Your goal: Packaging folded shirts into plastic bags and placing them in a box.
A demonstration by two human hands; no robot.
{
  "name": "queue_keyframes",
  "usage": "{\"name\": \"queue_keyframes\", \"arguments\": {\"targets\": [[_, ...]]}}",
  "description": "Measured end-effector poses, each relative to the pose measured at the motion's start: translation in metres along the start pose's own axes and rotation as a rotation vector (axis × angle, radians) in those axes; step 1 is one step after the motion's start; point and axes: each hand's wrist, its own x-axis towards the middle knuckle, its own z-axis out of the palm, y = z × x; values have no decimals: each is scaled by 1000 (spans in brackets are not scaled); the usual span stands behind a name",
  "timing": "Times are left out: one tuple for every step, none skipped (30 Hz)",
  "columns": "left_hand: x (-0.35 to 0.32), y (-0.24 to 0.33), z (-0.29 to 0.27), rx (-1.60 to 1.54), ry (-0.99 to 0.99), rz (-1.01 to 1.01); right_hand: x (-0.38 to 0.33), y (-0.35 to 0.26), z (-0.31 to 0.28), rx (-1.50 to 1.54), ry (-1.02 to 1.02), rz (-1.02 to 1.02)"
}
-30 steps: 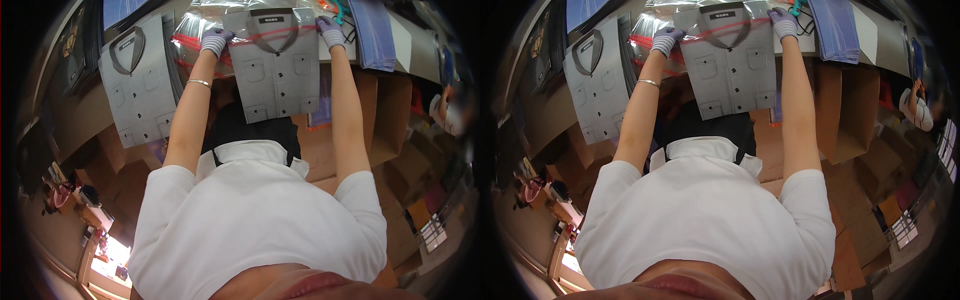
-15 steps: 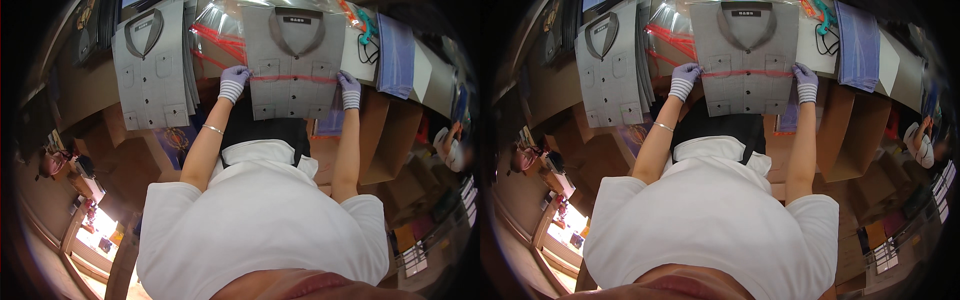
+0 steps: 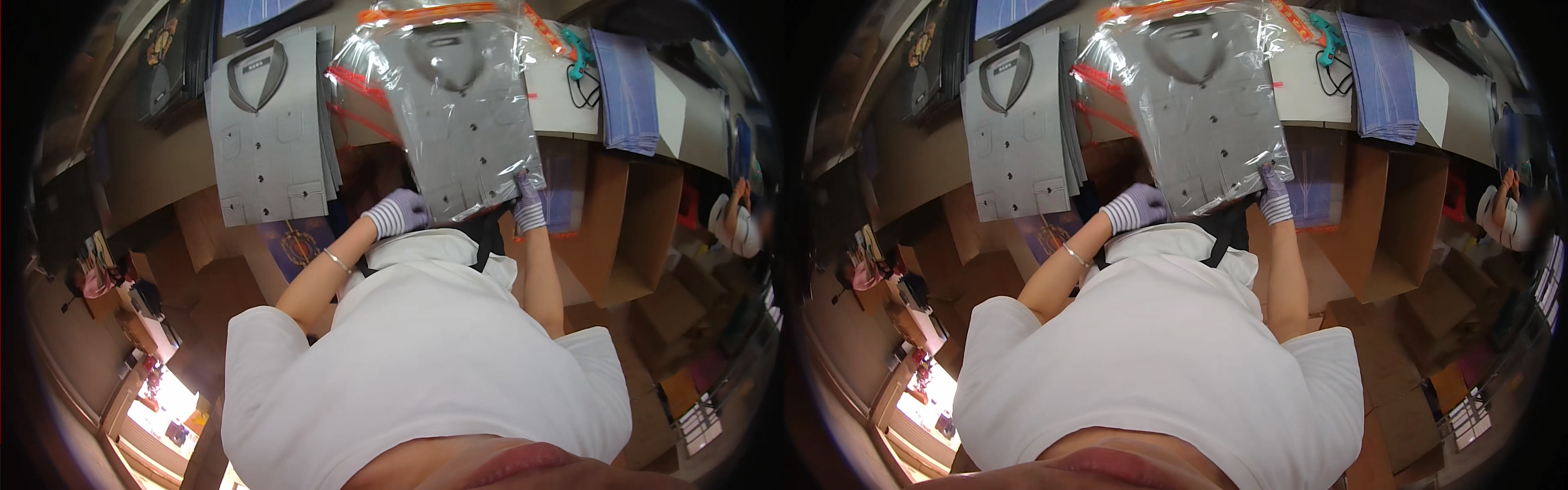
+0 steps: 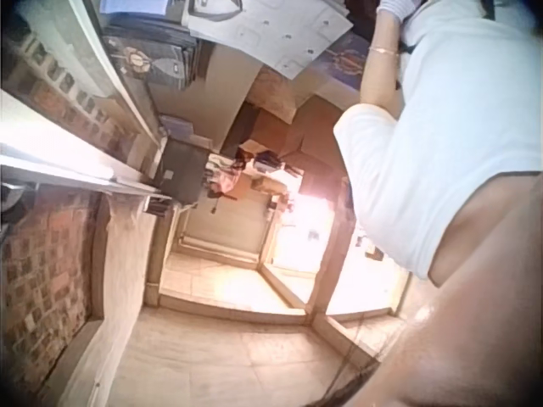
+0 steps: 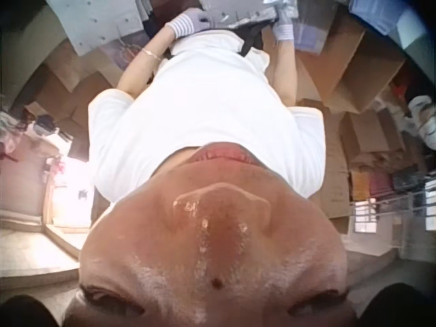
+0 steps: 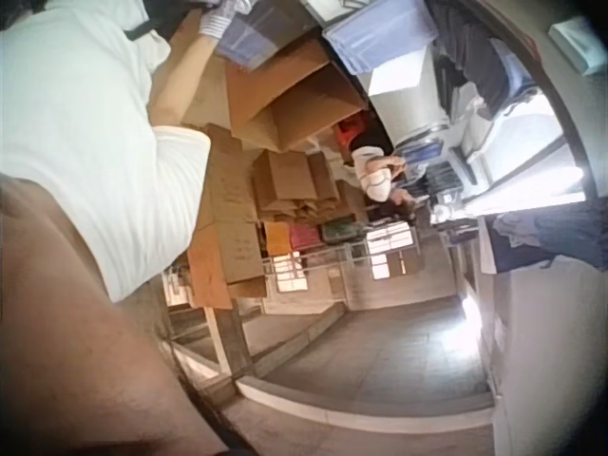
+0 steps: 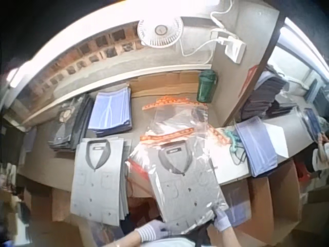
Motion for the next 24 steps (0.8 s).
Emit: {"name": "queue_keyframes", "arguments": {"targets": [[-9,3,2,34,-29,20,-10,-2,15,-69,-16,-154],[-15,8,1,72,-65,44,-14,0,19,-131,-25,-314],[-21,10,-1,59,-23,33,-19,-1,15,-133,-3,-400],[-23,11,-9,73,-21,48,-29,-9,10,-280,28,-629],[-28,15,-15,-14,33,197,-47,-17,12,-436,63,-847],[-38,20,-17,-107,90,337,-72,-28,26,-563,108,-1056],[-42,29,-22,-37,108,399,-104,-48,49,-692,149,-1267],[-43,36,-25,-6,128,461,-144,-66,92,-531,82,-1225],[-39,43,-27,29,133,467,-181,-80,134,-368,28,-1184],[-37,47,-28,69,132,471,-203,-96,159,-361,33,-1195],[-32,52,-30,76,109,500,-224,-113,179,-841,-103,-1371],[-28,53,-31,94,107,488,-227,-121,191,-1341,-264,-1486],[-24,53,-32,113,112,465,-210,-118,206,-1498,-300,-1633],[-18,53,-34,117,95,482,-190,-116,223,-1669,-313,-1769],[-14,54,-35,114,115,514,-164,-112,231,-1739,-358,-1803],[-10,57,-35,107,137,544,-138,-102,233,-1747,-406,-1798],[-4,64,-38,134,141,600,-103,-89,227,-1823,-364,-1681],[4,63,-36,115,176,644,-74,-76,219,-1889,-338,-1561],[11,63,-38,48,148,601,-61,-65,210,-1954,-299,-1458],[17,63,-41,-18,119,552,-52,-58,199,-2012,-265,-1351],[21,62,-44,-104,121,446,-44,-55,184,-2022,-258,-1229],[30,57,-45,-187,131,371,-38,-66,164,-1928,-306,-1083],[39,48,-49,-189,217,358,-34,-81,143,-1829,-362,-939],[48,38,-51,-189,299,342,-26,-105,119,-1752,-159,-955]]}}
